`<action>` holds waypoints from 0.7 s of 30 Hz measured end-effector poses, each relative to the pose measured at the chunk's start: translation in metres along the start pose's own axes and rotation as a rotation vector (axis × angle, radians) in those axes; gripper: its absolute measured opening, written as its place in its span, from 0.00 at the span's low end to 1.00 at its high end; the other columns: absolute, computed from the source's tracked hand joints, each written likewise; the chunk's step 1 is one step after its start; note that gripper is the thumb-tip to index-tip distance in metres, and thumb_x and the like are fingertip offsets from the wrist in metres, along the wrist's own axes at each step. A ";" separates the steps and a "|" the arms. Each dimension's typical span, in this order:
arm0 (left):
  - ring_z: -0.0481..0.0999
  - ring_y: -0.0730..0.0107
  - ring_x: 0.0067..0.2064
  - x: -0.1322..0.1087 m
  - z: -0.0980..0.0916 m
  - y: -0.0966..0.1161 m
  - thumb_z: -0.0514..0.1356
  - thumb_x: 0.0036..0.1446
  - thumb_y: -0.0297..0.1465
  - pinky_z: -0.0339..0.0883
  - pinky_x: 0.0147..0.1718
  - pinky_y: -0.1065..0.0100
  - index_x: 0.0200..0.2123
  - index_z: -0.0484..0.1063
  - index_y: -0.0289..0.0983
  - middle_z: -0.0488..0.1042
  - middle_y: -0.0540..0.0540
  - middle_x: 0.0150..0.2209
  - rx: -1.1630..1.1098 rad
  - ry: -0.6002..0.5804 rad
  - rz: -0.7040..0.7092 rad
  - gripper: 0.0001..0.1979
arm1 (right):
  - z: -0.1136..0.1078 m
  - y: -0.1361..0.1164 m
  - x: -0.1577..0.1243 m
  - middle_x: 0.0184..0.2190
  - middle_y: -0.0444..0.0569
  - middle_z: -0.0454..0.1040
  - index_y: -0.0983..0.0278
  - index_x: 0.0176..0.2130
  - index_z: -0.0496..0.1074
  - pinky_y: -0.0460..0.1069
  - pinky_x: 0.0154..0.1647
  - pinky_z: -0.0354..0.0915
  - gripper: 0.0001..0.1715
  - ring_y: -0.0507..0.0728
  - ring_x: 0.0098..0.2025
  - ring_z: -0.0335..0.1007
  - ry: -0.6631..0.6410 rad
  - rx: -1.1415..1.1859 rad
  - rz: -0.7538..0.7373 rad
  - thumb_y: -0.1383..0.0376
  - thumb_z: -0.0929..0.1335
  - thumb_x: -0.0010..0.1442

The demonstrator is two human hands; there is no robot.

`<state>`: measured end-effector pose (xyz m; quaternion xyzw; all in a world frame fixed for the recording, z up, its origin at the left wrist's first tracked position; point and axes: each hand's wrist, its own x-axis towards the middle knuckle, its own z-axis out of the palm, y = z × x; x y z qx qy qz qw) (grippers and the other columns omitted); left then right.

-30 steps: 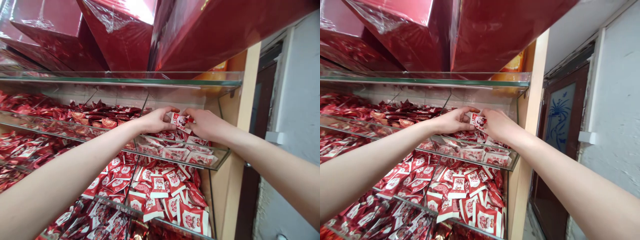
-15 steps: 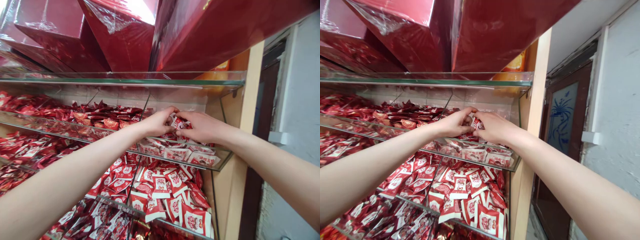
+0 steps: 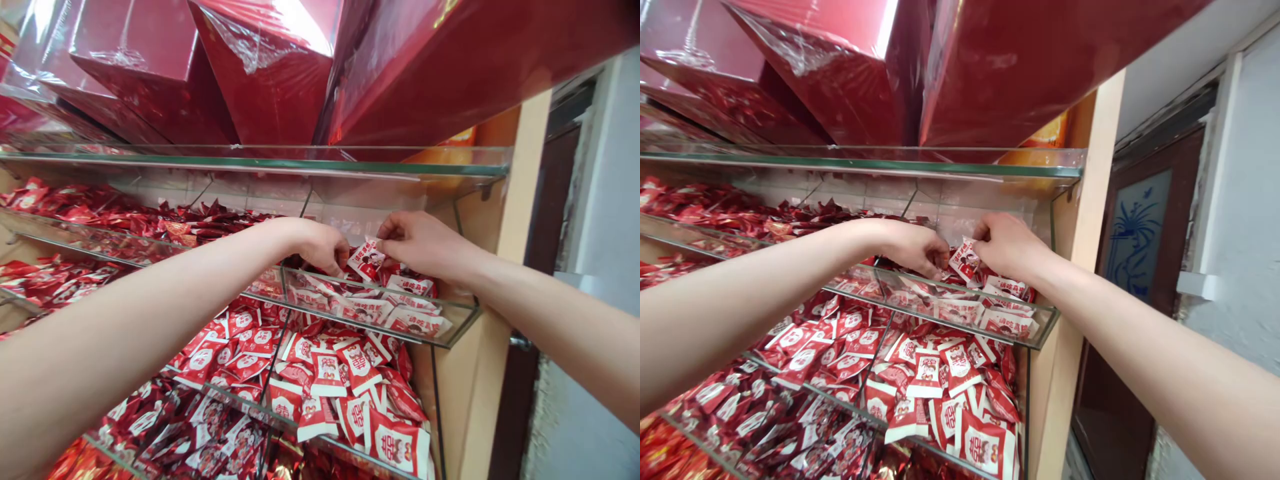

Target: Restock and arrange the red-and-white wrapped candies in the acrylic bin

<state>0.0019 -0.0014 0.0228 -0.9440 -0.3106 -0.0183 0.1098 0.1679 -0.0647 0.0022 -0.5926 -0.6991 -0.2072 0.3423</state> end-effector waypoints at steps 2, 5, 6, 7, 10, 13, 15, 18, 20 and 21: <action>0.71 0.67 0.31 0.003 0.001 0.001 0.57 0.45 0.32 0.61 0.29 0.68 0.35 0.70 0.39 0.76 0.48 0.32 0.098 0.000 0.003 0.11 | 0.003 0.002 0.001 0.30 0.49 0.74 0.64 0.29 0.68 0.46 0.27 0.59 0.03 0.56 0.32 0.69 -0.032 -0.027 -0.006 0.69 0.65 0.48; 0.70 0.68 0.28 0.002 0.002 0.003 0.55 0.45 0.32 0.59 0.26 0.68 0.33 0.70 0.38 0.75 0.47 0.30 0.196 0.047 0.024 0.10 | 0.008 0.005 0.001 0.33 0.49 0.74 0.65 0.40 0.68 0.46 0.28 0.60 0.16 0.55 0.32 0.69 -0.064 -0.001 -0.038 0.71 0.64 0.49; 0.69 0.68 0.27 0.001 0.002 0.004 0.55 0.45 0.33 0.59 0.25 0.68 0.34 0.70 0.38 0.75 0.47 0.30 0.214 0.068 0.028 0.11 | 0.009 0.006 0.000 0.35 0.49 0.74 0.65 0.46 0.66 0.46 0.29 0.60 0.22 0.55 0.32 0.69 -0.088 0.012 -0.061 0.72 0.64 0.49; 0.69 0.67 0.27 -0.001 0.003 0.005 0.55 0.45 0.33 0.58 0.25 0.68 0.36 0.70 0.37 0.75 0.46 0.31 0.230 0.092 0.025 0.13 | 0.010 0.007 -0.001 0.36 0.49 0.74 0.64 0.49 0.64 0.45 0.30 0.61 0.26 0.54 0.33 0.69 -0.131 0.018 -0.092 0.73 0.63 0.49; 0.70 0.65 0.28 -0.005 0.004 0.009 0.53 0.46 0.30 0.58 0.24 0.68 0.42 0.68 0.37 0.76 0.43 0.33 0.278 0.151 -0.009 0.17 | 0.013 0.008 -0.003 0.38 0.47 0.75 0.60 0.46 0.70 0.46 0.35 0.61 0.23 0.55 0.36 0.69 -0.292 -0.056 -0.181 0.73 0.62 0.51; 0.71 0.63 0.30 -0.006 0.005 0.012 0.51 0.48 0.29 0.59 0.26 0.66 0.42 0.69 0.37 0.76 0.42 0.33 0.283 0.140 -0.039 0.17 | 0.014 0.006 -0.004 0.37 0.47 0.76 0.59 0.37 0.74 0.48 0.37 0.60 0.16 0.57 0.38 0.69 -0.302 -0.166 -0.165 0.71 0.63 0.50; 0.72 0.63 0.31 -0.006 0.005 0.011 0.52 0.47 0.30 0.60 0.27 0.66 0.40 0.70 0.38 0.76 0.43 0.35 0.226 0.109 -0.049 0.16 | 0.013 0.003 -0.004 0.37 0.48 0.76 0.60 0.36 0.74 0.48 0.36 0.60 0.15 0.58 0.38 0.69 -0.224 -0.195 -0.111 0.71 0.64 0.48; 0.72 0.64 0.34 -0.006 0.003 0.007 0.55 0.44 0.32 0.62 0.29 0.67 0.41 0.69 0.39 0.76 0.45 0.39 0.108 0.082 -0.016 0.17 | 0.012 0.001 -0.003 0.37 0.48 0.76 0.61 0.36 0.73 0.46 0.33 0.61 0.14 0.57 0.37 0.69 -0.267 -0.173 -0.068 0.70 0.66 0.47; 0.72 0.65 0.35 -0.007 0.000 0.004 0.55 0.43 0.30 0.63 0.32 0.68 0.43 0.68 0.39 0.75 0.46 0.40 0.068 0.029 0.028 0.20 | 0.013 0.002 -0.003 0.36 0.46 0.76 0.61 0.36 0.74 0.45 0.32 0.61 0.14 0.56 0.36 0.70 -0.405 -0.157 -0.091 0.69 0.65 0.48; 0.72 0.65 0.36 -0.007 -0.003 0.003 0.55 0.43 0.29 0.63 0.33 0.68 0.44 0.68 0.39 0.75 0.46 0.41 0.059 -0.021 0.041 0.21 | 0.013 0.003 -0.003 0.35 0.45 0.76 0.61 0.36 0.75 0.45 0.32 0.61 0.14 0.55 0.35 0.70 -0.466 -0.163 -0.109 0.69 0.65 0.48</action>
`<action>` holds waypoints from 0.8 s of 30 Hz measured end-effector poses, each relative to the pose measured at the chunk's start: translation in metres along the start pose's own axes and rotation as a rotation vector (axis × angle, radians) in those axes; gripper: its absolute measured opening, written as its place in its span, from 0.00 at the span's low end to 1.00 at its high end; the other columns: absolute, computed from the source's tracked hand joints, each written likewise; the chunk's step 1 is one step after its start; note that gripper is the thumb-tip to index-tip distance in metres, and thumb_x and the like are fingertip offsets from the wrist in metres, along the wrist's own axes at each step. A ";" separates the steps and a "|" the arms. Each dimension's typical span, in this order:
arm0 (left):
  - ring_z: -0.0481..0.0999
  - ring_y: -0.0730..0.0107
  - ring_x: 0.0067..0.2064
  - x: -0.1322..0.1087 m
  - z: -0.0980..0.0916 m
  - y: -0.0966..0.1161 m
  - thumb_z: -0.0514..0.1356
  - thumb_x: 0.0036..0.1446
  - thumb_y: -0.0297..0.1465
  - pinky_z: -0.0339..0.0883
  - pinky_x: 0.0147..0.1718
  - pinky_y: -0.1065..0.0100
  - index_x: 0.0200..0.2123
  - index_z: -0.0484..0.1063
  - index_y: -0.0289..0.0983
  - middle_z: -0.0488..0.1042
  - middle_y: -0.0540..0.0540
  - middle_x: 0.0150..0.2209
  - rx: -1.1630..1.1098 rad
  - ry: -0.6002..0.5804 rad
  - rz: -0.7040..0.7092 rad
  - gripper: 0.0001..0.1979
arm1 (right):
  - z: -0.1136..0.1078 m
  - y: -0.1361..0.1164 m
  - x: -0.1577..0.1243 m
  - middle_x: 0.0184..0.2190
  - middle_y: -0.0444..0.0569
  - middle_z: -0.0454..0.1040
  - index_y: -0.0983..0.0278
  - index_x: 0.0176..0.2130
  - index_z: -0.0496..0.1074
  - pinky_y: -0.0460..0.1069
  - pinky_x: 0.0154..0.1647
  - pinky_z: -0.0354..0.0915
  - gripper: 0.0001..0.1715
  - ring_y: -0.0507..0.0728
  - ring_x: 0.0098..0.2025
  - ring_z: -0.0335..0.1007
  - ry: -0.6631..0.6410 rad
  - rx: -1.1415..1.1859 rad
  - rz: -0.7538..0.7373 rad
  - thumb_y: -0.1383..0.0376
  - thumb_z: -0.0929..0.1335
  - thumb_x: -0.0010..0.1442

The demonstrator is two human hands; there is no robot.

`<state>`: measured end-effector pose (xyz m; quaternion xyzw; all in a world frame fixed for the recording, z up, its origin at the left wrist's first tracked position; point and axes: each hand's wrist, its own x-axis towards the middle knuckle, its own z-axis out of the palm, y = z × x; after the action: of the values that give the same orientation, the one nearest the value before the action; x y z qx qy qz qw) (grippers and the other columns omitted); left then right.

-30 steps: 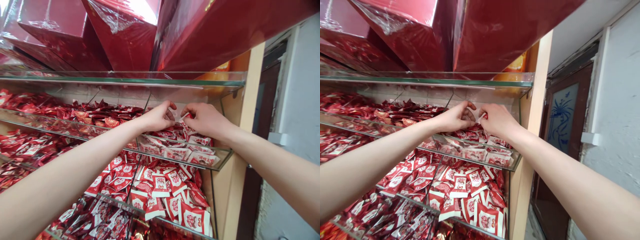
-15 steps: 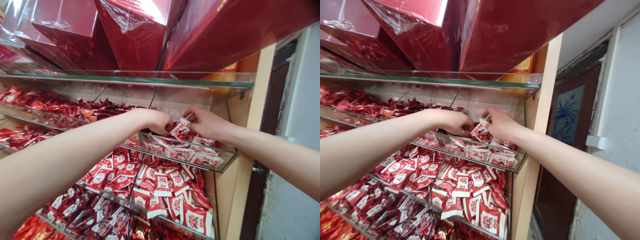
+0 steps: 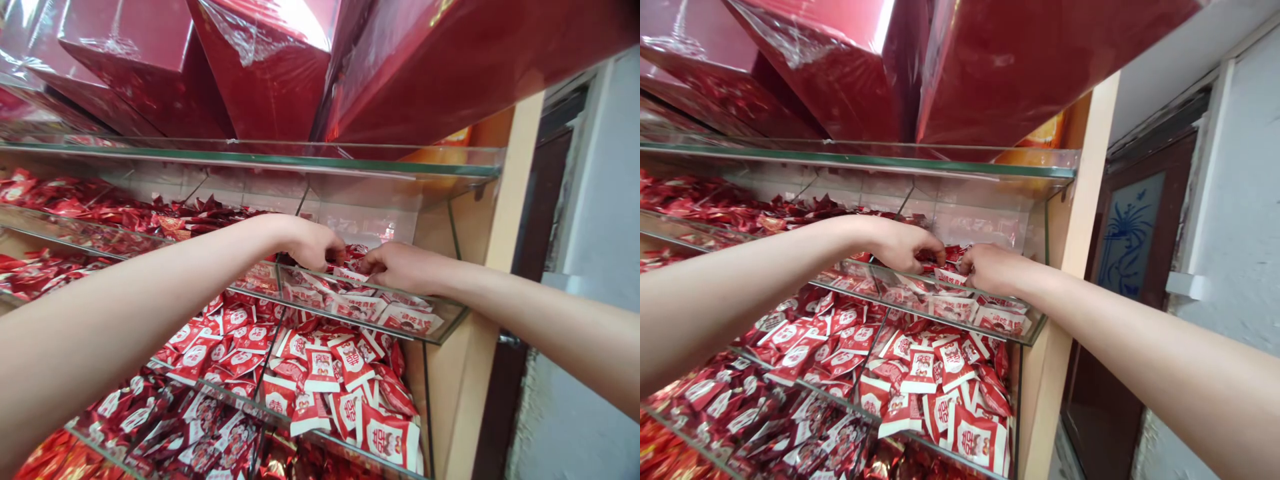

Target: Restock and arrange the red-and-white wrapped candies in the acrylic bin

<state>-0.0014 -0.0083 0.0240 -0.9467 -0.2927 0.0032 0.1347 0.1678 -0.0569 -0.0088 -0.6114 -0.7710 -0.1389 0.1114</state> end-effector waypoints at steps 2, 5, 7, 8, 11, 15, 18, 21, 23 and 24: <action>0.71 0.65 0.37 0.001 -0.005 -0.002 0.56 0.41 0.28 0.63 0.35 0.67 0.45 0.68 0.40 0.75 0.47 0.42 -0.015 -0.101 0.006 0.22 | -0.001 0.001 0.001 0.34 0.45 0.76 0.61 0.35 0.75 0.45 0.33 0.61 0.14 0.55 0.34 0.70 -0.069 -0.031 -0.037 0.70 0.63 0.49; 0.70 0.64 0.36 0.005 -0.009 -0.005 0.58 0.39 0.27 0.64 0.35 0.67 0.44 0.67 0.39 0.74 0.47 0.39 -0.020 -0.168 0.026 0.23 | -0.005 0.000 0.000 0.37 0.47 0.76 0.62 0.37 0.75 0.46 0.36 0.62 0.15 0.56 0.36 0.70 -0.084 -0.047 -0.084 0.70 0.64 0.49; 0.70 0.65 0.35 0.006 -0.010 -0.007 0.58 0.39 0.25 0.64 0.34 0.68 0.42 0.67 0.38 0.74 0.48 0.38 -0.040 -0.194 0.071 0.22 | -0.009 -0.001 -0.001 0.41 0.46 0.75 0.61 0.41 0.73 0.45 0.38 0.63 0.17 0.56 0.39 0.70 -0.086 -0.001 -0.135 0.69 0.65 0.49; 0.70 0.66 0.35 0.007 -0.010 -0.008 0.57 0.38 0.24 0.64 0.34 0.69 0.42 0.67 0.38 0.74 0.49 0.38 -0.058 -0.209 0.088 0.22 | -0.010 -0.002 -0.001 0.42 0.46 0.74 0.61 0.43 0.72 0.45 0.39 0.63 0.19 0.56 0.40 0.69 -0.098 0.029 -0.168 0.68 0.66 0.49; 0.69 0.68 0.34 0.006 -0.007 -0.008 0.58 0.39 0.24 0.63 0.34 0.70 0.41 0.67 0.40 0.74 0.50 0.38 -0.057 -0.174 0.093 0.21 | -0.011 -0.002 0.000 0.42 0.45 0.74 0.61 0.43 0.72 0.45 0.39 0.64 0.19 0.56 0.41 0.70 -0.120 0.045 -0.241 0.68 0.67 0.49; 0.70 0.66 0.31 0.005 -0.005 -0.002 0.57 0.41 0.27 0.61 0.30 0.68 0.40 0.69 0.41 0.75 0.48 0.35 0.100 -0.035 0.003 0.18 | -0.004 0.001 0.005 0.42 0.48 0.74 0.62 0.42 0.71 0.47 0.38 0.65 0.15 0.57 0.39 0.70 -0.106 -0.036 -0.266 0.66 0.66 0.51; 0.69 0.66 0.27 0.007 -0.005 0.001 0.54 0.43 0.27 0.58 0.25 0.67 0.40 0.70 0.39 0.75 0.46 0.30 0.202 0.042 -0.067 0.18 | -0.001 0.003 0.009 0.44 0.49 0.73 0.62 0.45 0.69 0.47 0.39 0.65 0.18 0.57 0.40 0.70 -0.079 -0.008 -0.300 0.64 0.66 0.52; 0.68 0.68 0.23 0.008 -0.003 0.001 0.53 0.44 0.26 0.57 0.22 0.68 0.38 0.72 0.38 0.74 0.48 0.24 0.213 0.095 -0.037 0.16 | -0.003 0.003 0.008 0.44 0.48 0.73 0.63 0.43 0.69 0.46 0.38 0.65 0.17 0.57 0.39 0.70 -0.087 0.031 -0.326 0.65 0.66 0.52; 0.68 0.68 0.23 0.008 -0.002 0.000 0.53 0.45 0.25 0.57 0.23 0.68 0.37 0.72 0.38 0.73 0.49 0.22 0.205 0.129 -0.020 0.15 | -0.007 0.001 0.007 0.39 0.47 0.75 0.63 0.40 0.71 0.46 0.33 0.65 0.13 0.56 0.36 0.70 -0.145 0.013 -0.305 0.65 0.66 0.51; 0.69 0.67 0.23 0.008 0.000 0.000 0.53 0.45 0.25 0.57 0.23 0.67 0.37 0.73 0.38 0.73 0.48 0.22 0.210 0.141 -0.020 0.14 | -0.009 -0.001 0.007 0.36 0.46 0.76 0.63 0.38 0.72 0.46 0.30 0.65 0.11 0.56 0.33 0.70 -0.145 -0.008 -0.281 0.65 0.66 0.51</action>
<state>0.0053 -0.0043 0.0250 -0.9224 -0.2898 -0.0340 0.2532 0.1658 -0.0540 0.0023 -0.5065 -0.8544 -0.1116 0.0326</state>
